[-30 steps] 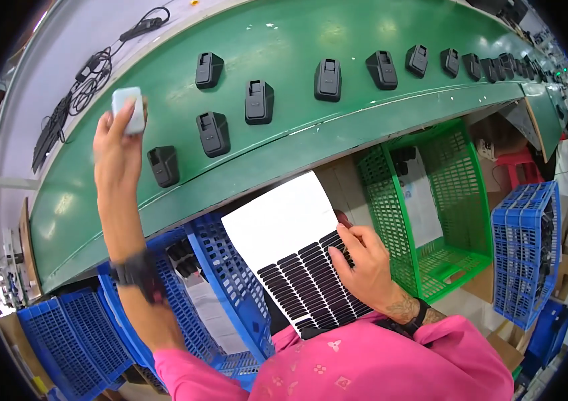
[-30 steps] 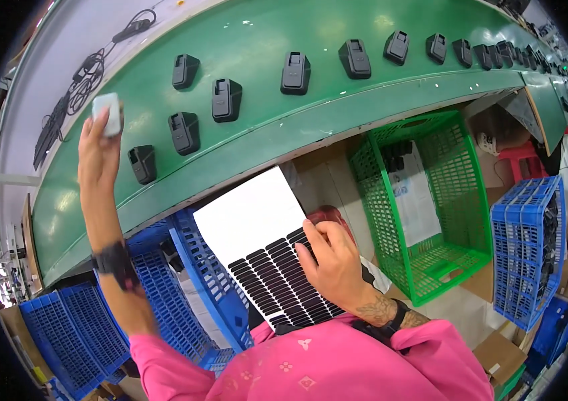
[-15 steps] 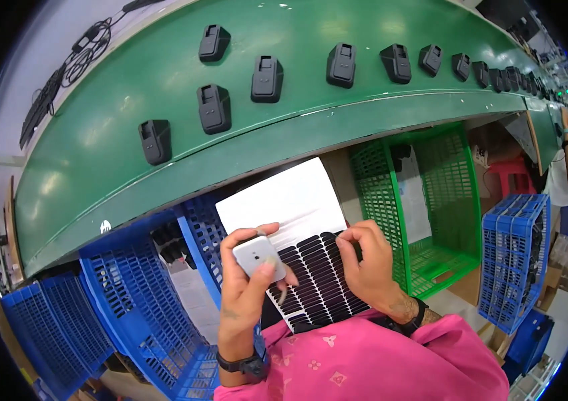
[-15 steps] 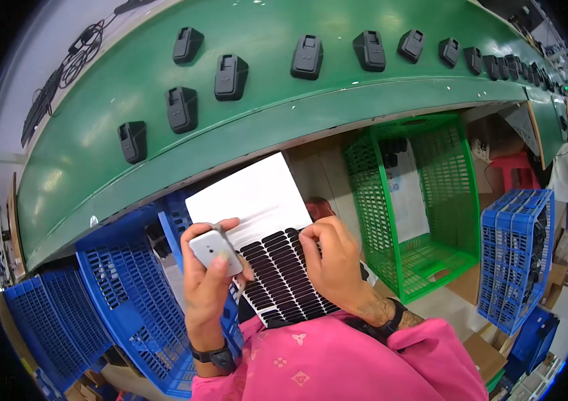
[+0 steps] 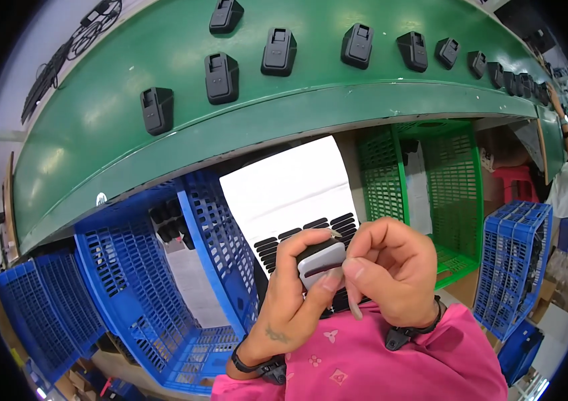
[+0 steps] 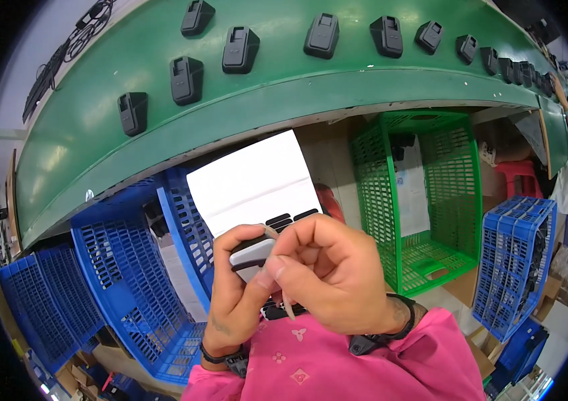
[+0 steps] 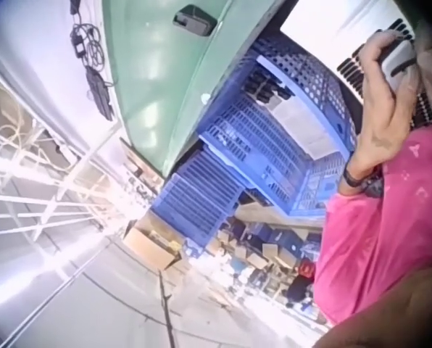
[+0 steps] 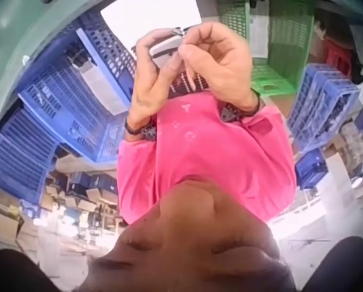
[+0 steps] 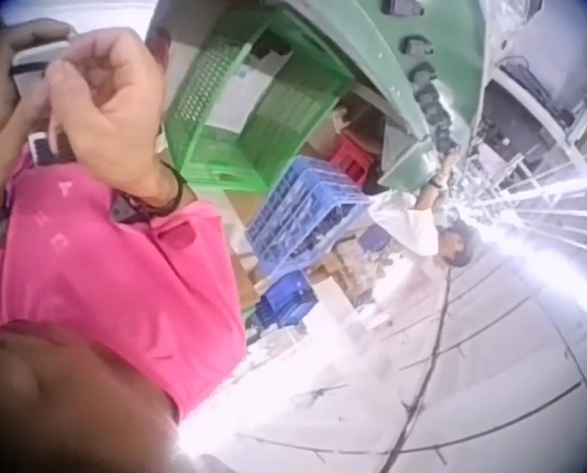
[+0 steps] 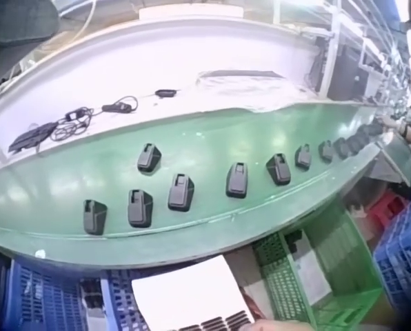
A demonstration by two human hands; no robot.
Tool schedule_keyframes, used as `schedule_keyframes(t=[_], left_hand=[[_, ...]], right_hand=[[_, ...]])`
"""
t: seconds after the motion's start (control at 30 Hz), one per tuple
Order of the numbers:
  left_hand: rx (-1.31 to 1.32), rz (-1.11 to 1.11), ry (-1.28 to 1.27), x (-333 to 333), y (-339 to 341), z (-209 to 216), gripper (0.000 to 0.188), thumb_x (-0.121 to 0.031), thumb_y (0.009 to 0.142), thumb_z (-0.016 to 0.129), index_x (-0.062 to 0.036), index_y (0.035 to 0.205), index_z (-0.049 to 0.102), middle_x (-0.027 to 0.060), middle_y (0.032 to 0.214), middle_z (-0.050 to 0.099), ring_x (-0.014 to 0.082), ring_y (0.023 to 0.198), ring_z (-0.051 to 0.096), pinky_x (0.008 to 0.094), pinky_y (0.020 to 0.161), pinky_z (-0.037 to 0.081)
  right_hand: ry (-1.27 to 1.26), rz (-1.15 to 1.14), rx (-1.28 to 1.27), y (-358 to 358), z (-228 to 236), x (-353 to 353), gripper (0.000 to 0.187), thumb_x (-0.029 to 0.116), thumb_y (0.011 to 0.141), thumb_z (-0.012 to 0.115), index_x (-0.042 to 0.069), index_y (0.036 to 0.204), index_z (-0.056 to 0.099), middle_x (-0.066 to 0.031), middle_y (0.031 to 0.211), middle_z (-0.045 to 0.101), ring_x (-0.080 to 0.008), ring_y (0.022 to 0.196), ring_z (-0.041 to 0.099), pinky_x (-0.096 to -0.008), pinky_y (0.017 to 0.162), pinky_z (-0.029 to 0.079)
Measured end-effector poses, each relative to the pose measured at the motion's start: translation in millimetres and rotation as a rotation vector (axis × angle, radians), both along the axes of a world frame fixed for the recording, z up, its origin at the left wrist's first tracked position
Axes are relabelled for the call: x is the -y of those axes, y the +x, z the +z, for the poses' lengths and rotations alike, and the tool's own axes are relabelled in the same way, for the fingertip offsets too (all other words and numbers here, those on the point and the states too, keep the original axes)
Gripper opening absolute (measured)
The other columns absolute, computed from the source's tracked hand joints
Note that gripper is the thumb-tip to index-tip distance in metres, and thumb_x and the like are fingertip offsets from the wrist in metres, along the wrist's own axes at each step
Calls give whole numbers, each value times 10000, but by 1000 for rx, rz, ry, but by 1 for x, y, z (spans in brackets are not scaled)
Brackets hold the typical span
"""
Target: The person peels a black adhesive strip from a sheet, applies it to the back of a white electronic device, and presses it down. After repeating this for several devices, they place the finished items onto a green conveyor belt.
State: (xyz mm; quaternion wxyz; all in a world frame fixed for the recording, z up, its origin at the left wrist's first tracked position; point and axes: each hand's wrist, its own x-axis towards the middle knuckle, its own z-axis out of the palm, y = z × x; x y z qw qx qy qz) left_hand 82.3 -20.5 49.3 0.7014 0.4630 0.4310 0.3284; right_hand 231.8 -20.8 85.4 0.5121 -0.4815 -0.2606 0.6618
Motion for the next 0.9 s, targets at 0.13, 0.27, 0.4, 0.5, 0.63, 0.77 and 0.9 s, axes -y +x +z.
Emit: schedule_keyframes(t=[0.13,0.27,0.4,0.5,0.63,0.77,0.9], left_hand=[[49,-32,-63,0,0,2,428,-127,918,522,-28,1285,325,113,1005,552,122,747,540,261,661,466],[46,-2,-73,-1,7,1,445,-40,875,473,-20,1274,277,117,1008,528,100,698,500,235,586,439],[17,0,-45,-2,7,0,425,-86,899,503,-18,1272,312,128,1034,533,133,786,534,258,670,455],[15,-12,-53,-3,6,0,414,-109,913,522,-13,1273,341,145,1063,541,171,876,572,290,757,472],[-2,-18,-60,-3,5,0,412,-103,914,521,-5,1270,339,145,1060,549,175,881,575,291,759,471],[-15,-30,-65,-5,5,2,409,-105,916,518,-2,1270,339,144,1056,547,174,879,575,291,760,471],[-14,-22,-48,-4,5,-1,413,-117,919,517,4,1270,337,151,1077,536,175,883,574,297,768,468]], right_hand=[[-2,-41,33,2,-3,-1,75,-31,822,567,-61,820,498,-79,713,548,-82,494,522,-204,430,410],[-31,-69,14,3,-5,-3,87,-28,815,574,-60,793,497,-77,694,543,-77,477,509,-206,416,399],[-45,-83,25,6,-10,-2,95,-23,815,576,-59,787,493,-71,671,536,-70,457,491,-206,404,389],[-15,-2,-81,12,-16,0,101,-24,846,587,-79,906,527,-84,754,622,-64,576,565,-186,467,430],[-16,-1,-77,11,-17,0,105,-23,848,585,-82,911,525,-84,757,621,-56,572,557,-183,465,426],[-16,-1,-54,11,-19,0,108,-23,849,582,-85,916,524,-83,756,619,-52,570,553,-180,462,423],[-16,2,-88,10,-18,-1,107,-25,848,583,-83,915,524,-79,758,615,-50,568,551,-179,463,423]])
